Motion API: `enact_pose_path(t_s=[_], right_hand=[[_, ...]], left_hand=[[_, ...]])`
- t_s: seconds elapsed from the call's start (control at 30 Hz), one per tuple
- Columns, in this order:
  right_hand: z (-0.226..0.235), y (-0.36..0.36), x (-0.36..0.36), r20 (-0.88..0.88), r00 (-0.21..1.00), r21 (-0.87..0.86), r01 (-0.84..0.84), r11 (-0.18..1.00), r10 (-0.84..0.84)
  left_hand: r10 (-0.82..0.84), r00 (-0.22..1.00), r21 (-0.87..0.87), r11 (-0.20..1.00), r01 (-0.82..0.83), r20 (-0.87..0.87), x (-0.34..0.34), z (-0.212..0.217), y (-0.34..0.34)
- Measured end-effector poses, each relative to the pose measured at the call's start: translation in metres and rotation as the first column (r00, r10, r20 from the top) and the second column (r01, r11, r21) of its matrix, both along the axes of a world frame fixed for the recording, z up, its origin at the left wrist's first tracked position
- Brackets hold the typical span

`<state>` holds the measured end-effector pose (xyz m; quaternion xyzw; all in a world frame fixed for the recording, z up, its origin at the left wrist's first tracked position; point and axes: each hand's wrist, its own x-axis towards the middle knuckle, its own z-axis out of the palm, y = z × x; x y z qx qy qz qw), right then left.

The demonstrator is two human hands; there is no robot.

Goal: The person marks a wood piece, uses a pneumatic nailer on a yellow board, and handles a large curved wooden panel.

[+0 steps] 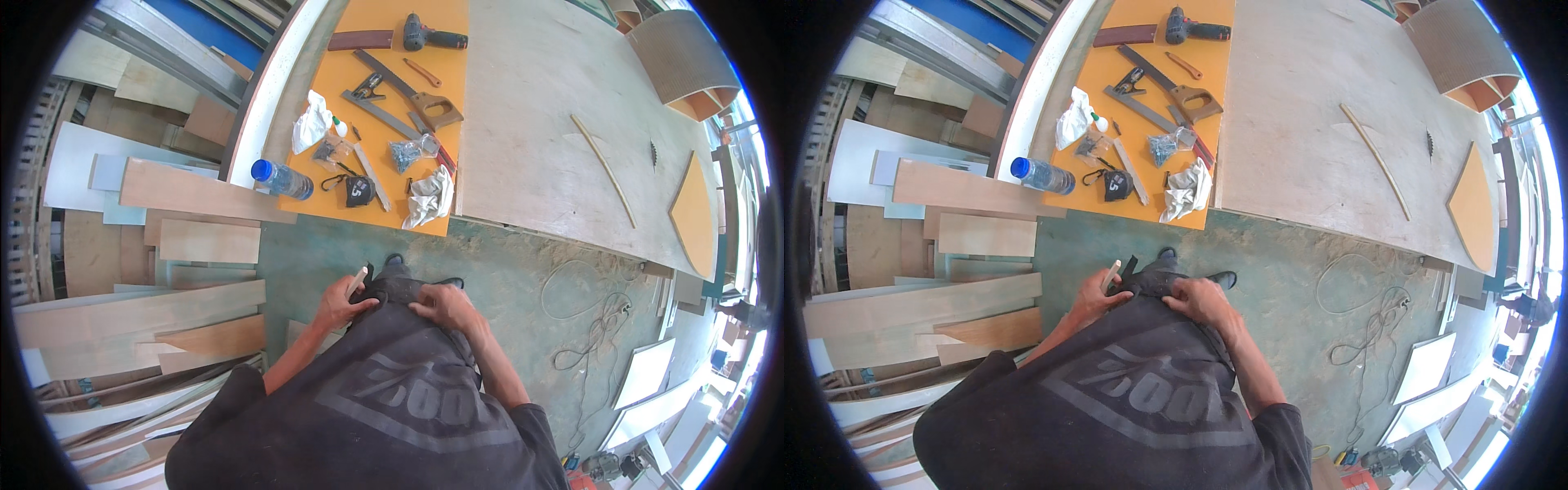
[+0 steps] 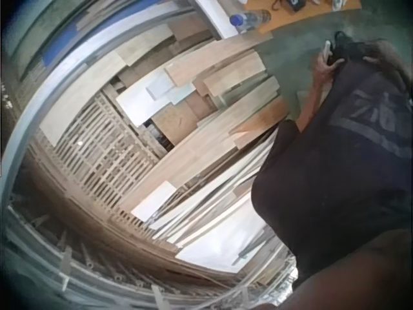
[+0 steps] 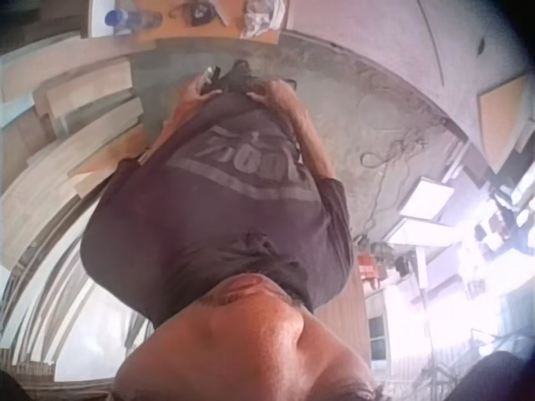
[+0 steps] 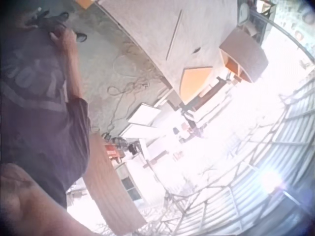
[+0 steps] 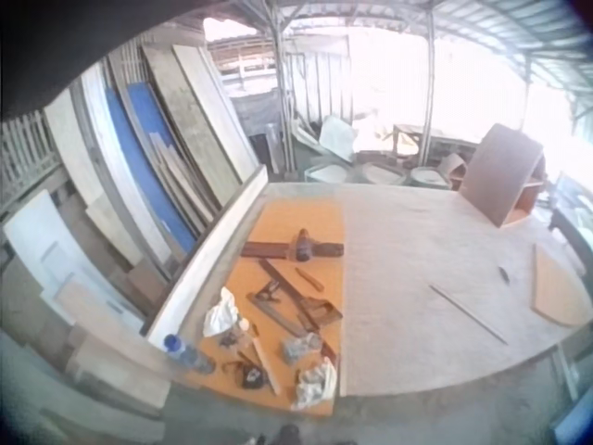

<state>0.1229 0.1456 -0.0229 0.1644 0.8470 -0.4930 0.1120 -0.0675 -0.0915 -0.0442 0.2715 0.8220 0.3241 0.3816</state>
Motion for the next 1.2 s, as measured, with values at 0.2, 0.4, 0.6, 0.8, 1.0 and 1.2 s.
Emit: enact_pose_path(t_s=[0.2,0.4,0.6,0.8,1.0,1.2], right_hand=[[0.013,-0.007,0.035,0.153,0.976,-0.13,0.178,0.975,-0.158],[0.005,-0.027,0.144,0.154,0.869,-0.179,0.493,0.852,-0.47],[0.038,-0.062,0.191,0.279,0.631,-0.153,0.773,0.616,-0.723],[-0.019,-0.097,0.236,0.332,0.553,-0.301,0.83,0.47,-0.765],[-0.051,-0.11,0.256,0.295,0.545,-0.474,0.797,0.375,-0.785],[-0.108,-0.074,0.28,0.484,0.622,-0.549,0.764,0.34,-0.615]], left_hand=[[-0.04,0.993,-0.105,0.993,0.052,0.111,-0.011,0.001,-0.012],[-0.009,0.968,-0.08,0.996,0.03,0.25,-0.018,-0.043,-0.045],[-0.175,0.974,-0.217,0.955,0.204,0.144,-0.02,0.012,-0.004],[-0.241,0.958,-0.236,0.933,0.273,0.157,-0.016,0.02,0.001],[-0.328,0.94,-0.205,0.917,0.342,0.096,-0.021,0.004,-0.005],[-0.332,0.923,-0.357,0.852,0.383,0.196,-0.017,0.025,-0.004]])
